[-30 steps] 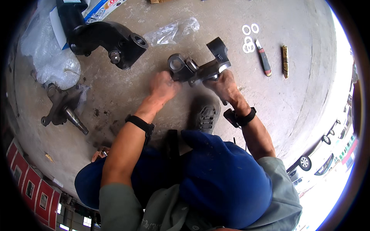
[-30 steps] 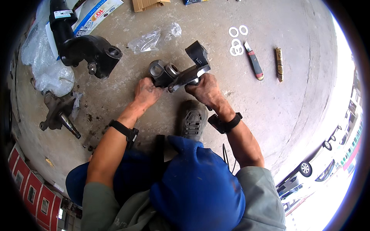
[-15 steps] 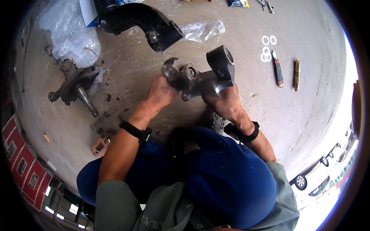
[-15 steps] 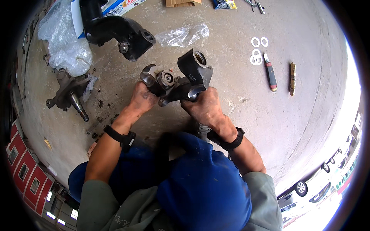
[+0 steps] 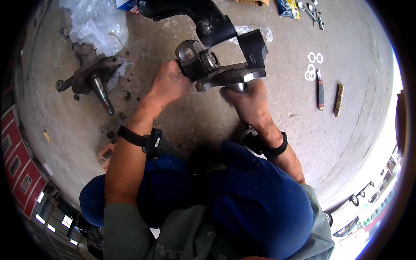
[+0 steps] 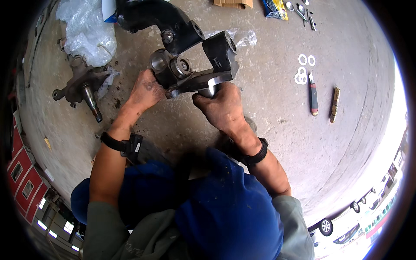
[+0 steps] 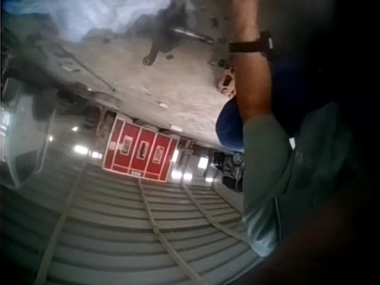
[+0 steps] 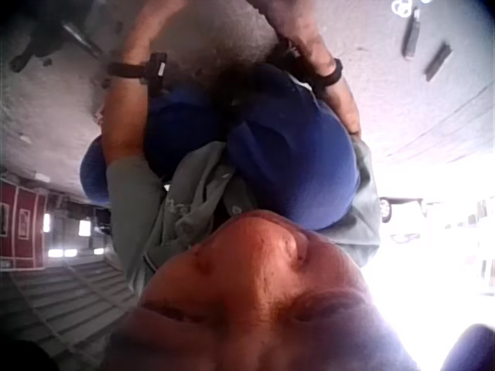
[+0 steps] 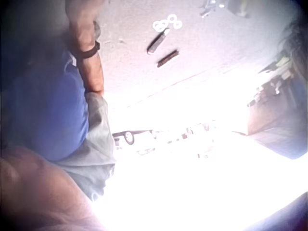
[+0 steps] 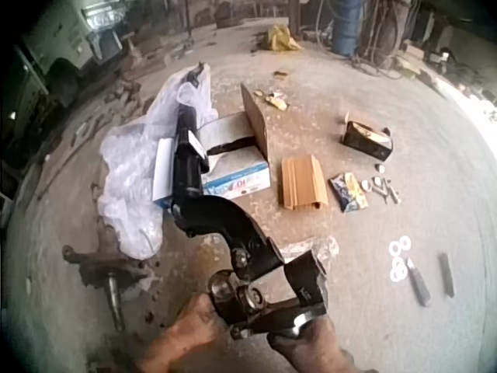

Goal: The person fits a black metal arm onto a steering knuckle assembly by hand while sitting on the ground, handling metal washers and the heavy iron components.

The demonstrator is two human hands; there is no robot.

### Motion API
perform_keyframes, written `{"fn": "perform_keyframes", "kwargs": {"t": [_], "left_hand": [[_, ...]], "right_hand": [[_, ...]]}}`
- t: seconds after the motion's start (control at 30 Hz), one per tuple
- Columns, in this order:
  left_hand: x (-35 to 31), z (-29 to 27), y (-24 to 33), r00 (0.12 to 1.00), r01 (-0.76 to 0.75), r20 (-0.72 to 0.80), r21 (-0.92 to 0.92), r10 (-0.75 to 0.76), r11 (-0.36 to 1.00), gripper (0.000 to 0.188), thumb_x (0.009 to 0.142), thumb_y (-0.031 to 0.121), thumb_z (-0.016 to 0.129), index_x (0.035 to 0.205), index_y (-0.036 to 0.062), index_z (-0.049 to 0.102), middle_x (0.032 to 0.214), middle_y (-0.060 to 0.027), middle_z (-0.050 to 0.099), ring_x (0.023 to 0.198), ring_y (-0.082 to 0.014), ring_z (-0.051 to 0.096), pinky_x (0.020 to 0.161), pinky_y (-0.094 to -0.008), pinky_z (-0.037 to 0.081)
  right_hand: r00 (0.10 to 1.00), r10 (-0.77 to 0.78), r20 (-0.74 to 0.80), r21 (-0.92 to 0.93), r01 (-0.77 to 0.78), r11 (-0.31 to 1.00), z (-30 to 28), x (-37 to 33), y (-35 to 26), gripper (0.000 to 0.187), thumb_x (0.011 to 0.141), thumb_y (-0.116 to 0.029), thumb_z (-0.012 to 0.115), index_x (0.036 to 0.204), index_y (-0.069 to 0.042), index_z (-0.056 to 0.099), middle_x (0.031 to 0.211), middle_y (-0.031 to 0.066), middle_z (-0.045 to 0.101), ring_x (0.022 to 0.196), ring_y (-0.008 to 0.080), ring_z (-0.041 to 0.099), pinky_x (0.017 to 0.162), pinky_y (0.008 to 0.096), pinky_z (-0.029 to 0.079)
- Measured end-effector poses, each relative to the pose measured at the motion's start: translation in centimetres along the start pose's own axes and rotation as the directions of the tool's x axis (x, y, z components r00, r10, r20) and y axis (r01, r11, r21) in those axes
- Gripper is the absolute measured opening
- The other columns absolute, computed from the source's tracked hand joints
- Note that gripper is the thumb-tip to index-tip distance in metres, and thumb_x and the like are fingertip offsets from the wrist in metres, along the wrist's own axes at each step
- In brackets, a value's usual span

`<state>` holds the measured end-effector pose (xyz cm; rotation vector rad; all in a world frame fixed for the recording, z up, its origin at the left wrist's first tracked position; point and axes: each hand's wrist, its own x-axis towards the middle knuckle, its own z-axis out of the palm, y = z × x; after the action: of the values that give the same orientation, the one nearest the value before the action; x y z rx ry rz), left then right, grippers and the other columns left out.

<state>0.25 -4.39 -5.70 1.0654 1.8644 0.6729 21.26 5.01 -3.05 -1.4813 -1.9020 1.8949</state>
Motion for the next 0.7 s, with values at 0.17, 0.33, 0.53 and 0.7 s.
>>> {"fn": "perform_keyframes", "kwargs": {"t": [0.17,0.33,0.53,0.7], "left_hand": [[0.2,-0.2,0.1,0.999,0.015,0.032,-0.027,-0.014,1.0,0.029,0.078,-0.008,0.062,0.103,-0.0017,0.075,0.084,-0.0111,0.075,0.074,-0.0115,0.065,0.067,-0.0326,0.054],[0.4,-0.7,-1.2,0.999,0.032,-0.009,-0.061,-0.033,0.998,0.018,0.082,0.009,0.068,0.097,-0.0001,0.074,0.075,-0.0199,0.069,0.07,-0.0168,0.067,0.067,-0.0378,0.053],[0.7,-2.2,-0.8,1.0,0.019,-0.001,0.157,-0.019,0.987,0.019,0.079,0.01,0.068,0.093,-0.0018,0.073,0.077,-0.0243,0.068,0.07,-0.0295,0.071,0.068,-0.041,0.054],[0.5,-1.9,-1.2,1.0,0.017,0.018,0.189,-0.021,0.982,0.02,0.081,0.003,0.068,0.1,0.0017,0.075,0.081,-0.0161,0.073,0.073,-0.022,0.07,0.068,-0.0361,0.054]], "right_hand": [[1.0,0.014,-0.002,-0.023,-0.014,1.0,0.0,-0.1,-0.4,0.025,0.078,-0.012,0.071,0.101,-0.001,0.073,0.076,0.0137,0.071,0.067,0.0193,0.068,0.066,0.0357,0.054],[0.998,0.069,-0.01,0.017,-0.069,0.997,0.8,-0.6,-1.2,0.025,0.079,-0.013,0.071,0.101,0.0,0.072,0.075,0.0142,0.07,0.067,0.0202,0.068,0.066,0.0364,0.054],[0.999,0.031,-0.016,0.083,-0.029,0.996,1.5,-0.4,-1.0,0.026,0.081,-0.013,0.072,0.103,0.001,0.072,0.077,0.0141,0.07,0.07,0.0189,0.067,0.067,0.037,0.054],[0.999,0.046,-0.017,0.045,-0.045,0.998,1.3,-0.1,-0.7,0.026,0.081,-0.012,0.072,0.103,0.0,0.072,0.073,0.0118,0.069,0.066,0.0177,0.065,0.064,0.0358,0.054]]}}
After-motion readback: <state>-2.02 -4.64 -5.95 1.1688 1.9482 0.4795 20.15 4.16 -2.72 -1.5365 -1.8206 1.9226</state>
